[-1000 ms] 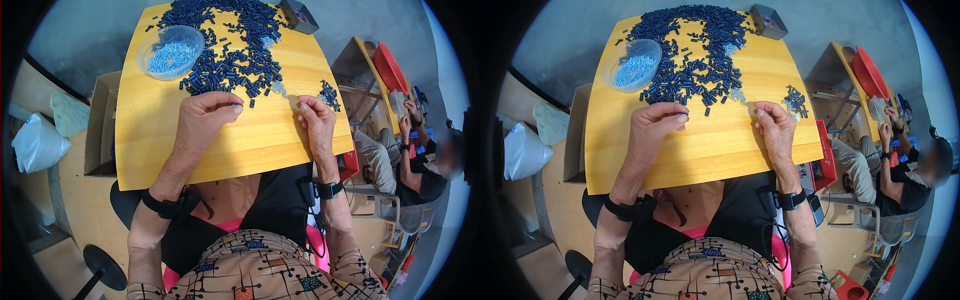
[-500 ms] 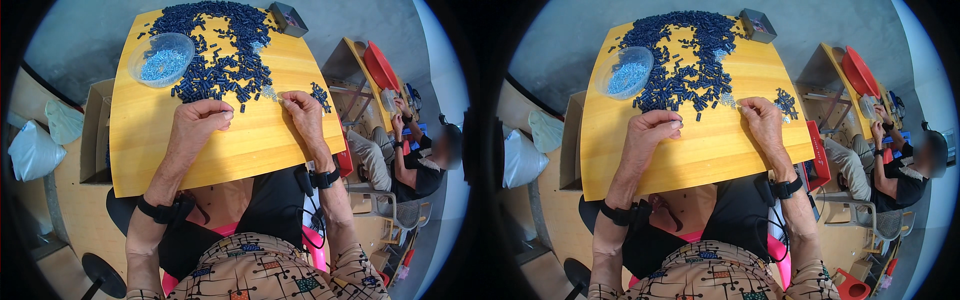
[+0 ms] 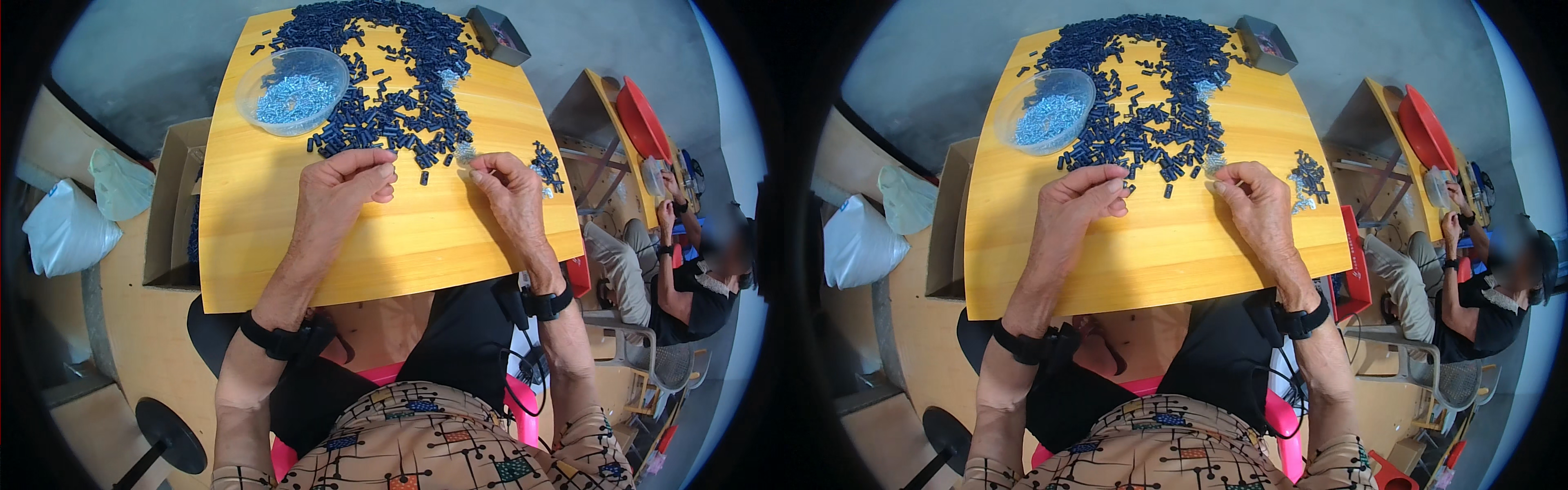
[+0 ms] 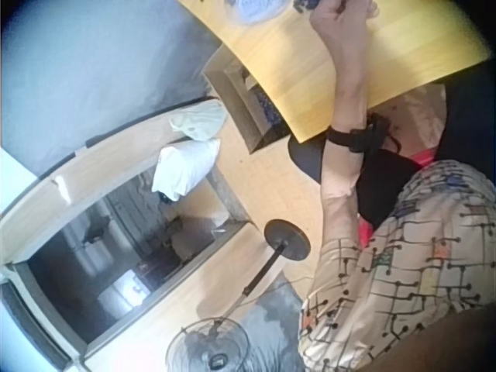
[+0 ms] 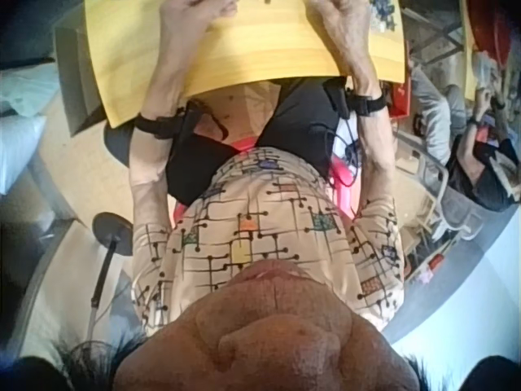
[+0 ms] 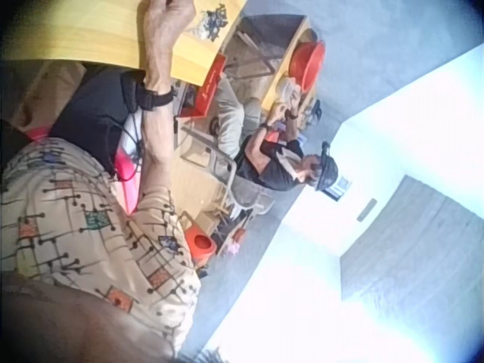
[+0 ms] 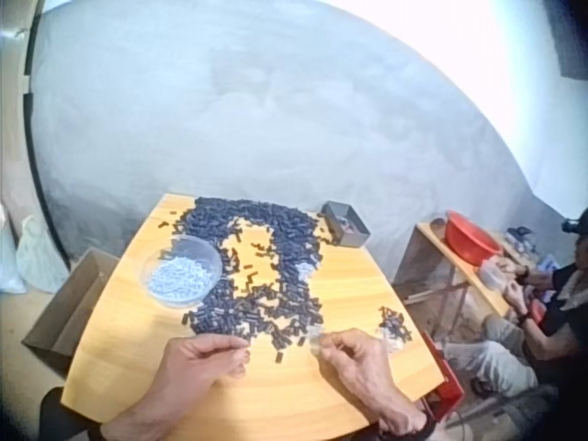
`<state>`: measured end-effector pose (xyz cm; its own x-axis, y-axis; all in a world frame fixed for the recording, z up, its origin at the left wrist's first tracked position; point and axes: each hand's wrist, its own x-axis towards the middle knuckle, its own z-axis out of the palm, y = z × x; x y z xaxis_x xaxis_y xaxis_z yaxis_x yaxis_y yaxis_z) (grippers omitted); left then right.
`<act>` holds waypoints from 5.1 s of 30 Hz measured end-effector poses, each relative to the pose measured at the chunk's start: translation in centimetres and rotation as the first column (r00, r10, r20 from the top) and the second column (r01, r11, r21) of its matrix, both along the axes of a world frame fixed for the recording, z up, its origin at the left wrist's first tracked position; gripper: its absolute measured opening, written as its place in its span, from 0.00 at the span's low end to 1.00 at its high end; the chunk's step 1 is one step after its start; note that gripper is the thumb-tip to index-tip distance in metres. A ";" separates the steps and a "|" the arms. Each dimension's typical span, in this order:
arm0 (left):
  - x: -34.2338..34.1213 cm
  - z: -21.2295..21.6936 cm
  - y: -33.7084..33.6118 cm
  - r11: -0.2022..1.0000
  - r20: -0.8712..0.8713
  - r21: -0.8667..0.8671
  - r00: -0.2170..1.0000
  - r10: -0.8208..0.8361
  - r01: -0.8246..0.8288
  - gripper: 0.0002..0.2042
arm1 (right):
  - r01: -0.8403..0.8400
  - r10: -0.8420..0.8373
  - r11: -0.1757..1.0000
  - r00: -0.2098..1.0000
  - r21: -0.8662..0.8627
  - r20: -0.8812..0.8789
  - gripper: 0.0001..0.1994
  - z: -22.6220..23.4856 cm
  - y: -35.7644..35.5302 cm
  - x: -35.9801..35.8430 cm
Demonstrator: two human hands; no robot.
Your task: Assembling small plastic components by inserting blue inner pieces into black outer casings.
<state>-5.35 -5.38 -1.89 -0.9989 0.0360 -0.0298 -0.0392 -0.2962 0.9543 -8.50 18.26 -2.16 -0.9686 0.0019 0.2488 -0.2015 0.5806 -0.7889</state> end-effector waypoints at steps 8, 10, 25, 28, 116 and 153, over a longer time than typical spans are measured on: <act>-0.6 0.1 -1.3 0.978 0.069 0.165 0.990 0.121 -0.131 0.09 | -0.220 0.219 0.973 0.976 0.070 0.018 0.05 0.7 -3.4 -1.2; -0.8 0.3 -1.9 0.969 0.072 0.192 0.987 0.142 -0.153 0.09 | -0.233 0.231 0.972 0.972 0.036 0.046 0.06 0.6 -3.8 -1.4; -1.1 0.1 -3.2 0.957 0.050 0.217 0.981 0.185 -0.192 0.09 | -0.300 0.312 0.914 0.950 0.272 0.001 0.03 1.0 -7.3 -4.0; -1.1 0.1 -3.2 0.961 0.050 0.205 0.982 0.180 -0.187 0.09 | -0.296 0.325 0.886 0.945 0.356 -0.024 0.04 0.8 -7.8 -4.0; 4.3 4.8 0.7 0.953 -0.261 0.041 0.924 -0.280 0.301 0.08 | -0.263 0.619 0.491 0.776 -0.831 0.120 0.13 5.5 -4.3 5.9; 4.2 4.0 1.3 0.908 0.012 0.274 0.943 -0.333 0.317 0.10 | -0.508 0.595 0.642 0.803 -0.574 -0.045 0.17 4.8 -4.2 5.2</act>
